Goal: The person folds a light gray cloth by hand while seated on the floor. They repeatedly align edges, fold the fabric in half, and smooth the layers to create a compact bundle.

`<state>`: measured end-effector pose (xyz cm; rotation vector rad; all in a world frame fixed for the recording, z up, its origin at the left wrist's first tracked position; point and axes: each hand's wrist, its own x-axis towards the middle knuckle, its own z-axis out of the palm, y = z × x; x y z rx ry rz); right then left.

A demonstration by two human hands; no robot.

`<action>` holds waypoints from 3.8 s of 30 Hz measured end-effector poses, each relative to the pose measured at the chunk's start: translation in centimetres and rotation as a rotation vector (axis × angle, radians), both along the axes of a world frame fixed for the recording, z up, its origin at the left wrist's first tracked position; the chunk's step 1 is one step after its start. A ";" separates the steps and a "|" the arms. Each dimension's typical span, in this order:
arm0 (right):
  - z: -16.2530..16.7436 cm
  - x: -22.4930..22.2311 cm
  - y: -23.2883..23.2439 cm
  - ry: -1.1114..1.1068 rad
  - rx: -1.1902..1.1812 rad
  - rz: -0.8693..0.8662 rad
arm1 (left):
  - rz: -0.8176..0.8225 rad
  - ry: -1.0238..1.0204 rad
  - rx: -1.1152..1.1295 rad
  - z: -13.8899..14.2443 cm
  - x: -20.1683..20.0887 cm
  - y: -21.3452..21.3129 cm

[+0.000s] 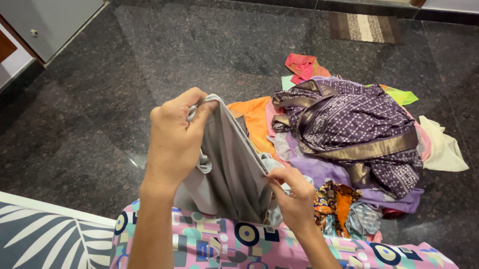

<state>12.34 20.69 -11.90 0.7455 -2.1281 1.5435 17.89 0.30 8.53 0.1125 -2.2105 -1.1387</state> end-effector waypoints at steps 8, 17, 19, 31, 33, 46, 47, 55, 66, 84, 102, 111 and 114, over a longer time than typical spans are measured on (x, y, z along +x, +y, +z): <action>-0.2 -0.9 0.8 -0.157 -0.130 0.112 | 0.021 0.016 -0.015 -0.1 0.0 -0.1; 0.3 -1.5 -0.3 -0.260 -0.064 -0.203 | 0.023 0.004 0.003 -0.4 -1.4 1.1; 0.0 -0.8 -1.2 -0.256 -0.255 -0.221 | 0.024 0.040 0.000 -0.2 -1.7 1.4; -0.6 1.6 -5.4 0.105 -0.134 -0.264 | -0.034 0.111 0.009 0.1 -2.5 3.7; -0.8 1.5 -5.6 0.008 -0.181 -0.236 | -0.040 0.120 0.002 0.1 -2.3 3.8; 0.6 0.1 -2.6 0.072 -0.077 -0.275 | -0.012 0.104 -0.010 0.5 -1.3 2.3; 0.6 0.2 -2.9 -0.005 -0.064 -0.279 | -0.022 0.107 0.001 0.4 -1.3 2.6; -0.7 0.3 -5.9 -0.100 -0.202 -0.267 | -0.072 0.131 0.005 0.4 -1.4 4.2; -0.9 -1.4 -2.3 -0.075 -0.234 -0.159 | -0.025 0.119 -0.026 0.6 -0.7 3.0; 0.0 -3.6 1.9 -0.186 -0.092 0.093 | 0.023 0.070 -0.038 1.2 0.3 1.2; 4.2 -9.0 4.3 -0.346 -0.023 0.011 | 0.081 0.034 -0.025 -0.3 1.0 -0.6; 11.2 -7.2 7.6 -0.469 0.147 0.305 | 0.141 -0.174 0.183 -3.0 -0.1 -5.5; 10.3 -5.8 5.2 -0.590 0.055 0.361 | 0.189 -0.329 0.079 -4.6 -1.0 -5.2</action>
